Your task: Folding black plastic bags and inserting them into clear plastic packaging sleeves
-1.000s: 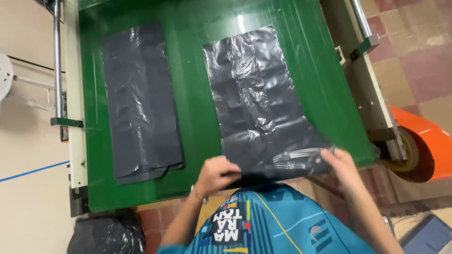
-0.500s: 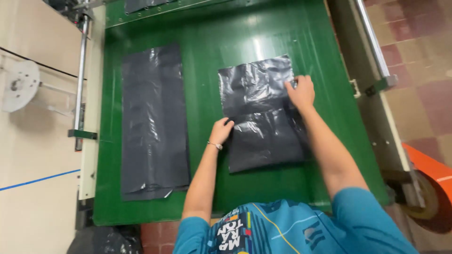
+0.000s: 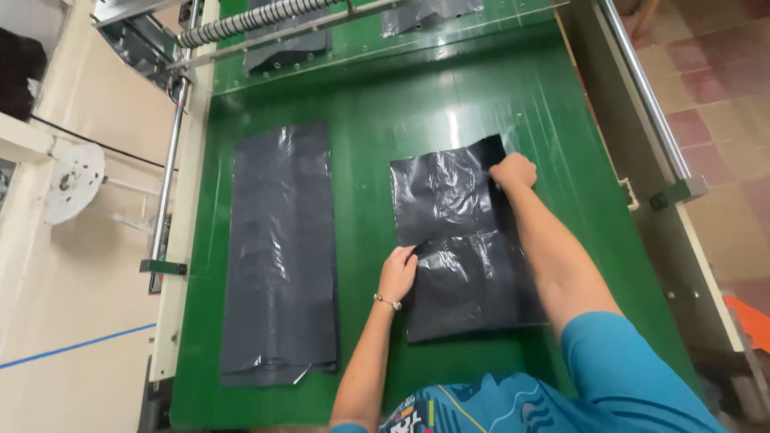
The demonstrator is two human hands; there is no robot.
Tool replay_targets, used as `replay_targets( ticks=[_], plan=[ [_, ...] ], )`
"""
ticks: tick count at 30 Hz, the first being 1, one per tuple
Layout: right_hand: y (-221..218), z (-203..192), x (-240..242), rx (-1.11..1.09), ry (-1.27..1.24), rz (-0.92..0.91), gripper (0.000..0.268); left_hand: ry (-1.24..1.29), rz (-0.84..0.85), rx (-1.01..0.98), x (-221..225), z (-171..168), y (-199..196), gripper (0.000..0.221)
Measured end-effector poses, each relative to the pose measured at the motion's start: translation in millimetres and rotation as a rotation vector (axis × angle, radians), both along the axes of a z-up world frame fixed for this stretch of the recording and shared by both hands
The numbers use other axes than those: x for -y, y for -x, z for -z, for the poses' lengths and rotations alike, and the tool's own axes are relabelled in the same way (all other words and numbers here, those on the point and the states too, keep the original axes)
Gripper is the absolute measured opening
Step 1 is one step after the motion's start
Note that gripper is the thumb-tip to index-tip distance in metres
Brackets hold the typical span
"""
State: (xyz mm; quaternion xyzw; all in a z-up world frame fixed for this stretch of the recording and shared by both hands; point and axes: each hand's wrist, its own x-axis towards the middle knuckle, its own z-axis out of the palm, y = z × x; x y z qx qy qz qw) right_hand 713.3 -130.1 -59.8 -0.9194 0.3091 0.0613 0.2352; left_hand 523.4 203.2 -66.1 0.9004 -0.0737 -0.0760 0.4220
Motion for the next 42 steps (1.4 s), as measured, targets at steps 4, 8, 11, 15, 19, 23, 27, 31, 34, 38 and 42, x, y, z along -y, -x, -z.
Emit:
replay_targets(
  ticks=[4, 8, 11, 15, 19, 23, 27, 31, 34, 38, 42],
  plan=[
    [38, -40, -20, 0.187, 0.003, -0.130, 0.038, -0.148, -0.093, 0.032, -7, -5, -8, 0.030],
    [144, -74, -14, 0.825, -0.140, -0.406, 0.016, -0.191, -0.235, -0.029, -12, -18, -6, 0.021],
    [232, -91, -5, 0.957, -0.175, -0.480, 0.025, -0.236, -0.282, -0.079, -14, -7, -12, 0.022],
    [317, -71, 10, 0.929, -0.250, -0.463, 0.017, -0.268, -0.323, -0.092, -23, 20, -24, 0.023],
    [348, -29, 28, 0.883, -0.133, -0.492, 0.014, -0.275, -0.356, -0.013, -23, 52, -39, 0.023],
    [355, -20, 37, 0.787, -0.082, -0.506, 0.016, -0.266, -0.402, -0.058, -26, 48, -39, 0.018],
    [356, -7, 61, 0.662, 0.036, -0.603, 0.029, -0.182, -0.396, -0.011, -38, 52, -46, 0.014],
    [345, -45, 58, 0.436, 0.225, -0.665, 0.040, -0.297, -0.444, 0.051, 0, -35, 3, 0.020],
    [320, -64, 8, 0.706, 0.049, -0.662, 0.055, -0.473, -0.237, 0.668, 65, -34, 42, 0.026],
    [275, -61, -86, 0.863, -0.196, -0.751, 0.047, -0.621, 0.067, 0.625, 125, -55, 71, 0.059],
    [258, -6, -85, 0.745, -0.006, -0.827, 0.061, -0.730, 0.222, 0.269, 130, -39, 73, 0.064]
  ],
)
